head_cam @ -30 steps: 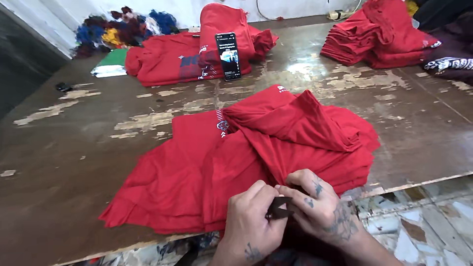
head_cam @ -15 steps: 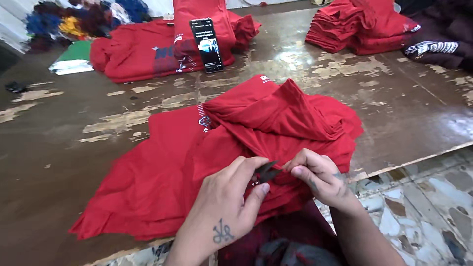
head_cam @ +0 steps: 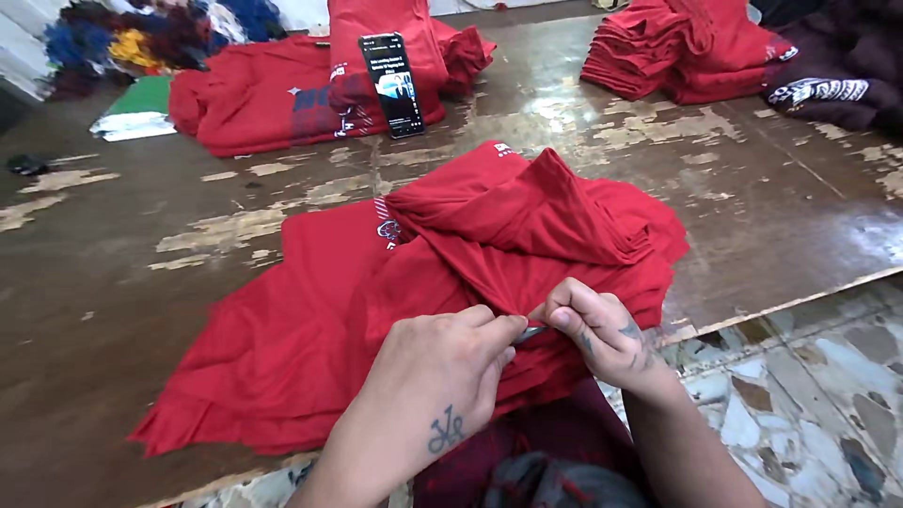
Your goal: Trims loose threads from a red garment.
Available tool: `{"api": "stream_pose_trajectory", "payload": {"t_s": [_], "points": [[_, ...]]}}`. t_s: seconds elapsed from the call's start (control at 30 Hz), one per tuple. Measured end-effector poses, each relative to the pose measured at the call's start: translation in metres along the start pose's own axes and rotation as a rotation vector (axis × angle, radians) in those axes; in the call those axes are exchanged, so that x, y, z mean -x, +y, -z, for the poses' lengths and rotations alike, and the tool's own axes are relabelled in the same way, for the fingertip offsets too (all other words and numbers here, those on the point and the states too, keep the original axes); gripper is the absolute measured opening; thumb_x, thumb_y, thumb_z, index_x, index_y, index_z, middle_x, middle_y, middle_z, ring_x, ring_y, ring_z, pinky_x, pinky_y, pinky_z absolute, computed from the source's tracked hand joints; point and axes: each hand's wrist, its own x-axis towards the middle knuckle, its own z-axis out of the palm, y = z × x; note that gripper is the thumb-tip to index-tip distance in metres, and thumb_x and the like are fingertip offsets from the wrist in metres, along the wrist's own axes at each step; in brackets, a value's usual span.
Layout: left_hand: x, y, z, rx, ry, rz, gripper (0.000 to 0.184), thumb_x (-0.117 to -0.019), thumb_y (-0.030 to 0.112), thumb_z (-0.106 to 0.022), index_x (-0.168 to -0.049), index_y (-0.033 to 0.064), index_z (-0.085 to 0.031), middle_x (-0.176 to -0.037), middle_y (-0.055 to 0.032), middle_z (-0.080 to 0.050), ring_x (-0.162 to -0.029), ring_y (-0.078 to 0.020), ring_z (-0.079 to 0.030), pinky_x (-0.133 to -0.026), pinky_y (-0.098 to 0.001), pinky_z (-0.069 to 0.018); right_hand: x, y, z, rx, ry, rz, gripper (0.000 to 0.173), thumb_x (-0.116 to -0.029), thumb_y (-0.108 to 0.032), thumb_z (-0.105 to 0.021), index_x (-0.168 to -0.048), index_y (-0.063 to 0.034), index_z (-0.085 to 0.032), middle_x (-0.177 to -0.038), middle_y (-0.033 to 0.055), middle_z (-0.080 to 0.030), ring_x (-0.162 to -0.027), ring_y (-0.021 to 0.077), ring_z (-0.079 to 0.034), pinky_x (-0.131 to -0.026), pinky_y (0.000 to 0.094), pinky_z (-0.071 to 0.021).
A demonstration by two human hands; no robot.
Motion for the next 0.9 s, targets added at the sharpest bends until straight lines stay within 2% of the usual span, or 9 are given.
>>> {"api": "stream_pose_trajectory", "payload": {"t_s": [0.17,0.5,0.57,0.67,0.7,0.73,0.8,0.87,0.9], "points": [[0.0,0.001,-0.004,-0.008,0.004,-0.014,0.037,-0.1031,0.03,-0.045,-0.119,0.0135,-0.074,-0.093,-0.0073,-0.074,-0.073,-0.0258,-0.072,-0.056,-0.0455,-0.0527,0.002,0.004,-0.001,0.009,0.006,0.022,0.04,-0.1111,-0.026,-0.041,-0.094,0.0037,-0.061,-0.084,0.0113,-0.068,-0.079,0.0072,-0.064,-0.073,0.0202,-0.0497],[0.002,0.002,-0.01,0.027,0.072,-0.006,0.032,-0.1022,0.026,-0.048,-0.113,0.0159,-0.077,-0.089,-0.0046,-0.074,-0.07,-0.0223,-0.071,-0.054,-0.0425,-0.0515,0.002,0.004,-0.002,-0.062,0.02,0.036,0.041,-0.111,-0.026,-0.042,-0.097,0.006,-0.063,-0.09,0.0133,-0.073,-0.087,0.0089,-0.07,-0.081,0.0228,-0.0545],[0.0,0.002,-0.009,0.057,0.076,0.028,0.03,-0.1,0.024,-0.052,-0.117,0.0165,-0.076,-0.087,-0.0042,-0.072,-0.068,-0.0214,-0.069,-0.052,-0.0419,-0.0514,0.005,0.011,-0.005,-0.113,0.063,0.096,0.04,-0.1121,-0.028,-0.038,-0.097,0.0024,-0.06,-0.092,0.0111,-0.072,-0.088,0.0077,-0.07,-0.082,0.0232,-0.0559],[-0.002,-0.009,-0.019,0.215,0.098,0.1,0.044,-0.0885,0.014,-0.056,-0.13,0.013,-0.068,-0.088,-0.0045,-0.07,-0.067,-0.0171,-0.063,-0.056,-0.0379,-0.0512,0.016,0.009,-0.006,-0.27,0.187,0.166,0.032,-0.109,-0.031,-0.048,-0.094,-0.0073,-0.064,-0.094,0.0038,-0.07,-0.089,0.0107,-0.071,-0.082,0.029,-0.0614],[-0.003,-0.016,-0.025,0.303,0.107,0.121,0.042,-0.0879,0.011,-0.056,-0.127,0.0109,-0.07,-0.086,-0.0042,-0.07,-0.066,-0.0139,-0.061,-0.058,-0.0341,-0.0511,0.025,0.002,-0.002,-0.307,0.16,0.185,0.03,-0.107,-0.035,-0.053,-0.093,-0.0119,-0.065,-0.093,-0.0001,-0.069,-0.088,0.009,-0.07,-0.08,0.0277,-0.0603],[-0.004,-0.023,-0.033,0.413,0.127,0.157,0.031,-0.091,0.009,-0.056,-0.117,0.0074,-0.073,-0.082,-0.0028,-0.069,-0.065,-0.0085,-0.059,-0.06,-0.0271,-0.0501,0.038,-0.007,0.002,-0.329,0.07,0.217,0.03,-0.1051,-0.038,-0.056,-0.09,-0.0139,-0.065,-0.09,-0.0021,-0.068,-0.087,0.0075,-0.069,-0.077,0.0256,-0.0596],[-0.006,-0.031,-0.045,0.633,0.187,0.296,0.018,-0.098,0.015,-0.059,-0.095,0.0028,-0.072,-0.073,0.0031,-0.062,-0.063,0.0016,-0.054,-0.061,-0.0167,-0.0457,0.059,-0.021,0.007,-0.34,-0.184,0.307,0.031,-0.1043,-0.032,-0.059,-0.084,-0.009,-0.063,-0.081,0.0019,-0.066,-0.08,0.0084,-0.067,-0.073,0.0222,-0.0575],[-0.009,-0.033,-0.048,0.835,0.246,0.409,0.021,-0.0998,0.019,-0.061,-0.083,0.0079,-0.065,-0.064,0.0112,-0.052,-0.056,0.0065,-0.046,-0.054,-0.0131,-0.0392,0.065,-0.026,0.007,-0.171,-0.277,0.36,0.034,-0.106,-0.029,-0.056,-0.084,-0.0043,-0.063,-0.073,0.0058,-0.063,-0.071,0.0104,-0.064,-0.066,0.0213,-0.0536],[-0.009,-0.033,-0.048,0.923,0.252,0.446,0.022,-0.1006,0.019,-0.06,-0.081,0.0108,-0.064,-0.062,0.0136,-0.05,-0.053,0.0069,-0.044,-0.05,-0.0131,-0.037,0.063,-0.027,0.009,-0.013,-0.251,0.358,0.033,-0.1072,-0.032,-0.053,-0.091,-0.0055,-0.066,-0.076,0.0048,-0.066,-0.073,0.0091,-0.065,-0.069,0.0208,-0.0545]]}}
